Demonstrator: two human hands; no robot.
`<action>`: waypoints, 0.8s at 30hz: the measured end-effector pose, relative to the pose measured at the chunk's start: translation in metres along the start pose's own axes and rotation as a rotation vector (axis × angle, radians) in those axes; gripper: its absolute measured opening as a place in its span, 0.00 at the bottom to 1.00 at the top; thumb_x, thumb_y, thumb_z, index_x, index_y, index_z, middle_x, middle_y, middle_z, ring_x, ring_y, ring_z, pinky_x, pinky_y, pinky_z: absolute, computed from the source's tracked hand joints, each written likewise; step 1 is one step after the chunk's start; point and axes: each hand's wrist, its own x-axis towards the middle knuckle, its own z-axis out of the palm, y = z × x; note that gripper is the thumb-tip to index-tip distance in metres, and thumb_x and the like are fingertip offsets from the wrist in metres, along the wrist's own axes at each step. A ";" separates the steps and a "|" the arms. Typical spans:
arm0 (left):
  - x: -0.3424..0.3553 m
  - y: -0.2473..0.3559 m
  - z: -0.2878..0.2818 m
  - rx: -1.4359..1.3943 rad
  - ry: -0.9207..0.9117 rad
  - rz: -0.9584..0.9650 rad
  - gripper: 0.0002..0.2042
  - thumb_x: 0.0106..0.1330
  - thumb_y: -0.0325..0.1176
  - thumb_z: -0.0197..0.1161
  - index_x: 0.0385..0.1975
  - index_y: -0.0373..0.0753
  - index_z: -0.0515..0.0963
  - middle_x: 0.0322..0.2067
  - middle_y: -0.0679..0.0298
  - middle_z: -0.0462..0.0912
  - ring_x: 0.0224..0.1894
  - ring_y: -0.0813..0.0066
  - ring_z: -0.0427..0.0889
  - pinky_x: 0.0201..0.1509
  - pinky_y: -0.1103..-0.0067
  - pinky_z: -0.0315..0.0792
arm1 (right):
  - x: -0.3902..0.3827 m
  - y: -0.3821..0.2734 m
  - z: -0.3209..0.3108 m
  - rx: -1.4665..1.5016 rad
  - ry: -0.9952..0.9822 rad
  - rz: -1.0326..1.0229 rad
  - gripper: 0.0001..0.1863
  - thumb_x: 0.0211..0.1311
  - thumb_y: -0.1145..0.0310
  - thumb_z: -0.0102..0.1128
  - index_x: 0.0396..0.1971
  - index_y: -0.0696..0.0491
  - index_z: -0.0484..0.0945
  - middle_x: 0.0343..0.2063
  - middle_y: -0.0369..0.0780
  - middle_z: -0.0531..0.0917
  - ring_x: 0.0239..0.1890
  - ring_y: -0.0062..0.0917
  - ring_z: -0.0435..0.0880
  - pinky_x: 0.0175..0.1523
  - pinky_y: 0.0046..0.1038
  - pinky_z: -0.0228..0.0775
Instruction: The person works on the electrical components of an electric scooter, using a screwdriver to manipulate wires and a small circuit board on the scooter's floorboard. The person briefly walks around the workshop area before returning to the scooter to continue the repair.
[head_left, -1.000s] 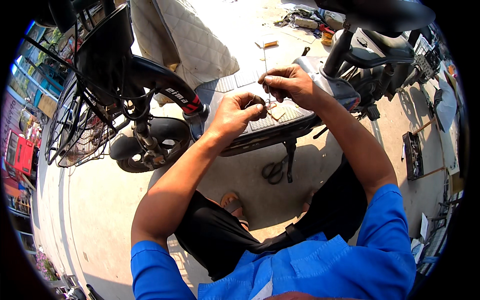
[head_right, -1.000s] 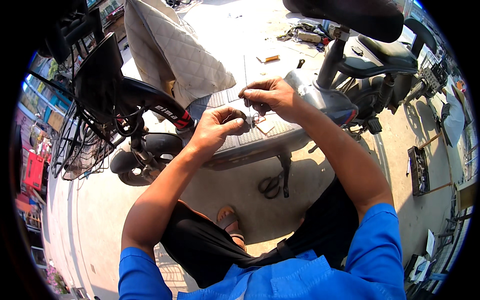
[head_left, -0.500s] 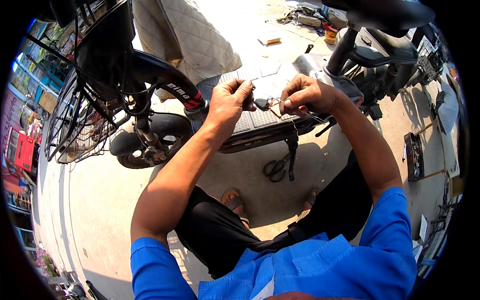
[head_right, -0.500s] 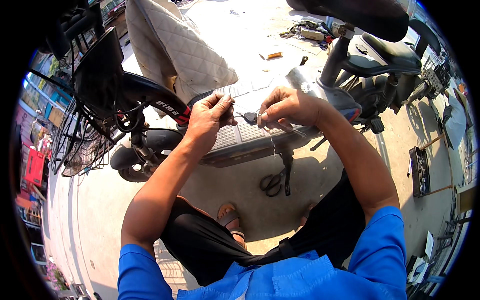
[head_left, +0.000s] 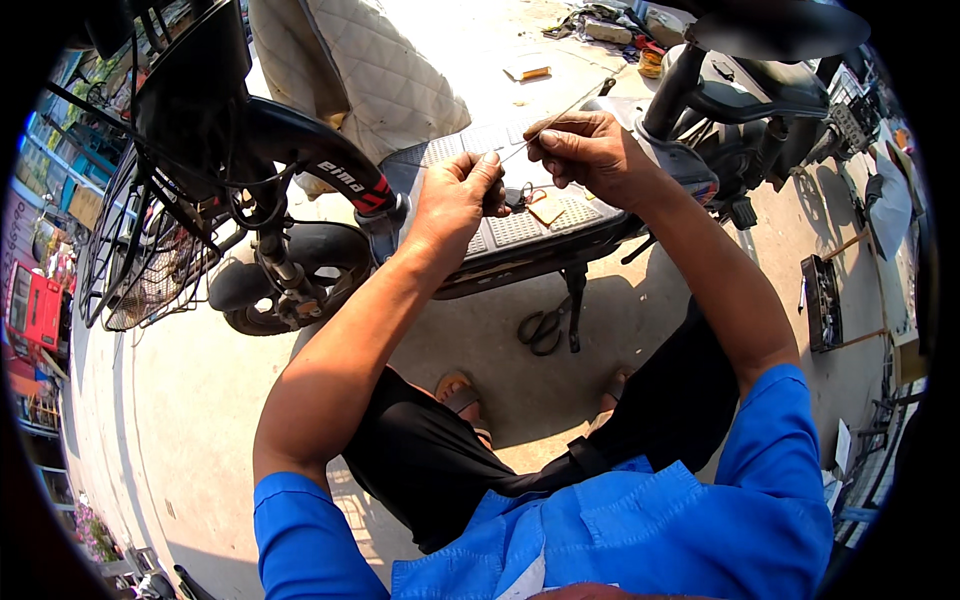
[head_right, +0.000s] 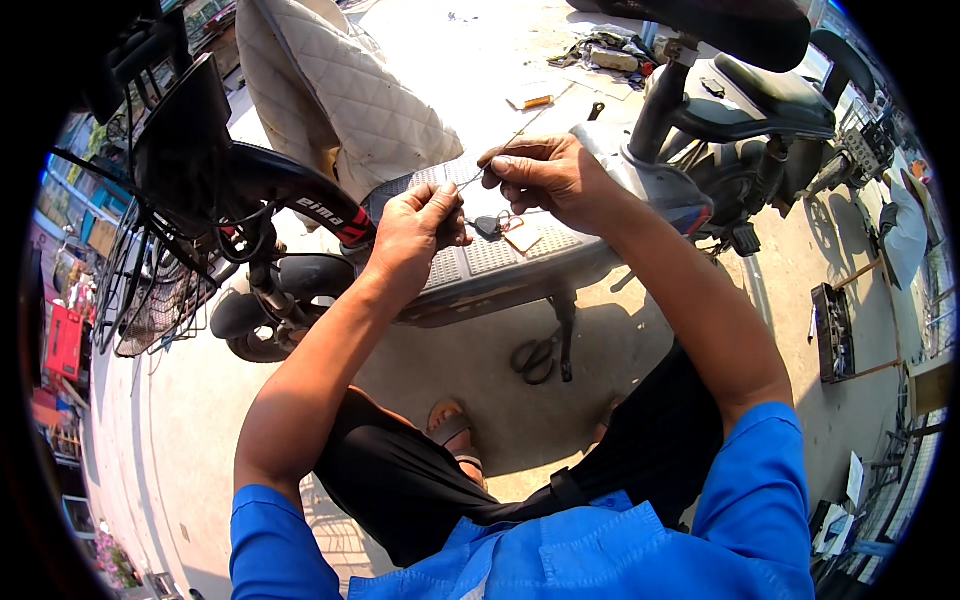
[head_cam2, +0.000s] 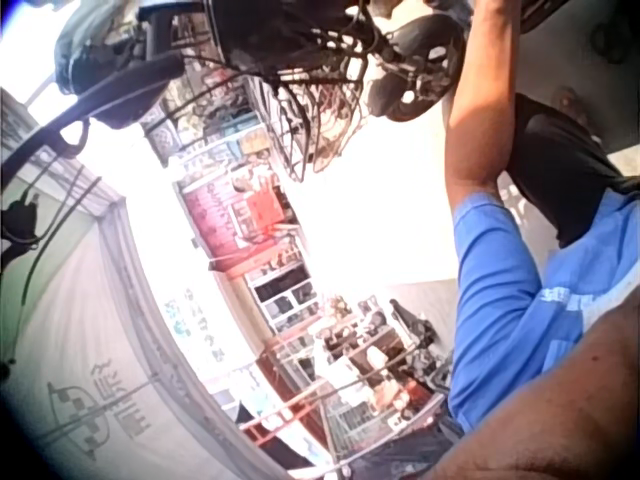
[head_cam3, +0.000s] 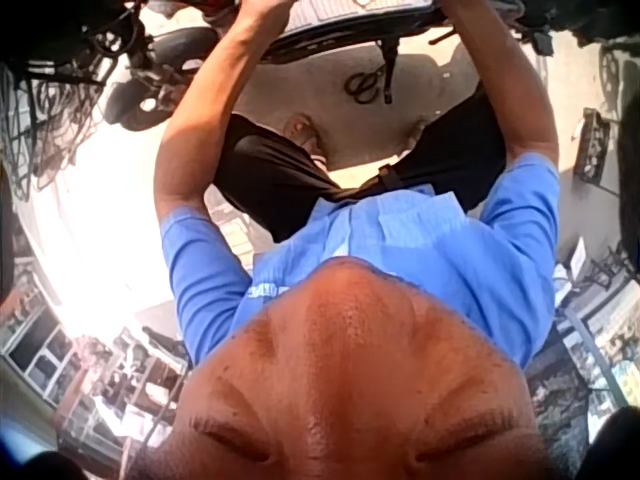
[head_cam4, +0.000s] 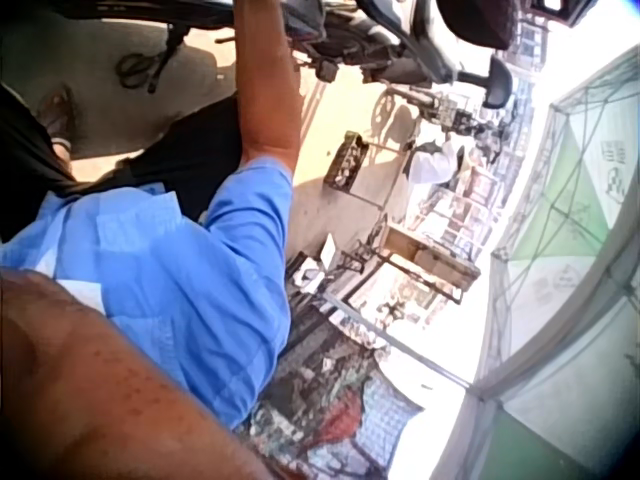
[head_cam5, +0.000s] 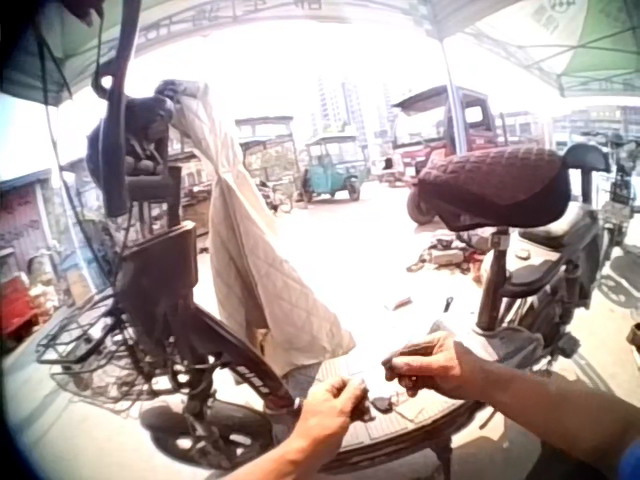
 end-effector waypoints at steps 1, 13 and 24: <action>-0.001 0.000 0.001 0.012 -0.005 0.004 0.11 0.72 0.35 0.59 0.31 0.35 0.76 0.24 0.68 0.75 0.24 0.82 0.74 0.33 0.79 0.78 | 0.001 0.002 0.004 -0.009 0.062 -0.011 0.13 0.68 0.67 0.60 0.45 0.59 0.80 0.30 0.36 0.82 0.29 0.15 0.78 0.33 0.19 0.74; -0.004 0.001 0.000 0.135 -0.071 0.018 0.10 0.71 0.32 0.61 0.30 0.33 0.76 0.21 0.68 0.76 0.23 0.82 0.74 0.33 0.81 0.75 | 0.007 0.023 -0.100 -1.244 0.476 -0.121 0.13 0.57 0.67 0.60 0.27 0.64 0.80 0.19 0.41 0.83 0.21 0.20 0.82 0.30 0.24 0.75; -0.003 0.001 0.003 0.180 -0.128 0.025 0.09 0.70 0.31 0.62 0.31 0.32 0.77 0.23 0.67 0.78 0.25 0.81 0.76 0.32 0.83 0.71 | 0.020 0.034 -0.102 -1.227 0.471 0.056 0.15 0.55 0.64 0.59 0.32 0.63 0.82 0.21 0.48 0.85 0.25 0.32 0.87 0.37 0.29 0.80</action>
